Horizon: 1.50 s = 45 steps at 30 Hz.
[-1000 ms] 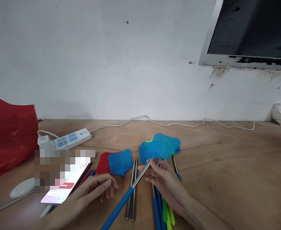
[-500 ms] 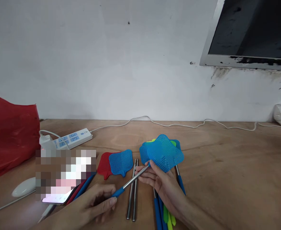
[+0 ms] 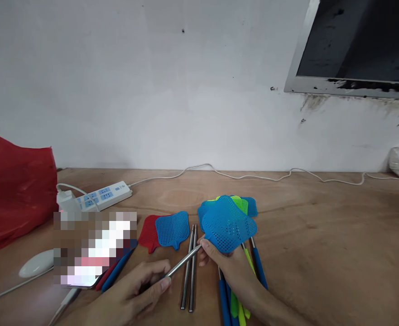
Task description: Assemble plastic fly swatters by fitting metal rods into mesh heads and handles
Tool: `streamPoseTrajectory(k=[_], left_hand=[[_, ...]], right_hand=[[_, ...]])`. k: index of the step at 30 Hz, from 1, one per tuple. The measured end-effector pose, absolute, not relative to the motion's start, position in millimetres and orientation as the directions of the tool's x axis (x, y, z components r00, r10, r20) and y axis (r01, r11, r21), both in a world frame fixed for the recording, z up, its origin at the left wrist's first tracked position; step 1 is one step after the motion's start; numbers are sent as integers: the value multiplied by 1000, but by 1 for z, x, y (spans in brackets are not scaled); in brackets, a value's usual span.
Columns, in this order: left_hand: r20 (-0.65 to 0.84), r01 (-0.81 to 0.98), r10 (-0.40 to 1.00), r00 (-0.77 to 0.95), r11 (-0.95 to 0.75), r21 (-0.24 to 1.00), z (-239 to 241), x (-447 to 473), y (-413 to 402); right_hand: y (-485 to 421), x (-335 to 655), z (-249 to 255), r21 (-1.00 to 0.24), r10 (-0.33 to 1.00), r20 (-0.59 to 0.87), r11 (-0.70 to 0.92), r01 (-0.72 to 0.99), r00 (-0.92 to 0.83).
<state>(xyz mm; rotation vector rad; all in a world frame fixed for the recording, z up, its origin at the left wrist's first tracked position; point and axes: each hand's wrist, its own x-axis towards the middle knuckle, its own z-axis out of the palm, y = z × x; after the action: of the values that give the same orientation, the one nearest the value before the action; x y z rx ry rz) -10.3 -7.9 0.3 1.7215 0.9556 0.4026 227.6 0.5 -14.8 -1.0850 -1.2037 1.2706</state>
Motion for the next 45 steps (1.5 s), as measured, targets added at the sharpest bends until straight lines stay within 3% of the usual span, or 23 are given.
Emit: streamPoseTrajectory(k=[10, 18, 26, 29, 33, 45], left_hand=[[-199, 351, 732, 652, -59, 934, 4, -9, -9], [-160, 373, 750, 641, -122, 920, 4, -10, -9], [-133, 417, 757, 639, -196, 888, -2, -10, -9], [-143, 421, 741, 656, -202, 884, 0, -9, -9], [-155, 437, 754, 638, -189, 879, 4, -10, -8], [-190, 431, 749, 634, -139, 892, 3, -17, -4]], right_hand=[[-9, 227, 4, -991, 981, 97, 110, 73, -165], [-9, 227, 0, -987, 978, 145, 154, 52, -149], [-8, 223, -6, -998, 983, 61, 58, -23, -175], [-8, 224, -4, -997, 988, 81, 82, 0, -128], [3, 236, -2, -988, 985, 157, 157, 6, 65], [6, 238, -2, -969, 987, 93, 119, -216, 128]])
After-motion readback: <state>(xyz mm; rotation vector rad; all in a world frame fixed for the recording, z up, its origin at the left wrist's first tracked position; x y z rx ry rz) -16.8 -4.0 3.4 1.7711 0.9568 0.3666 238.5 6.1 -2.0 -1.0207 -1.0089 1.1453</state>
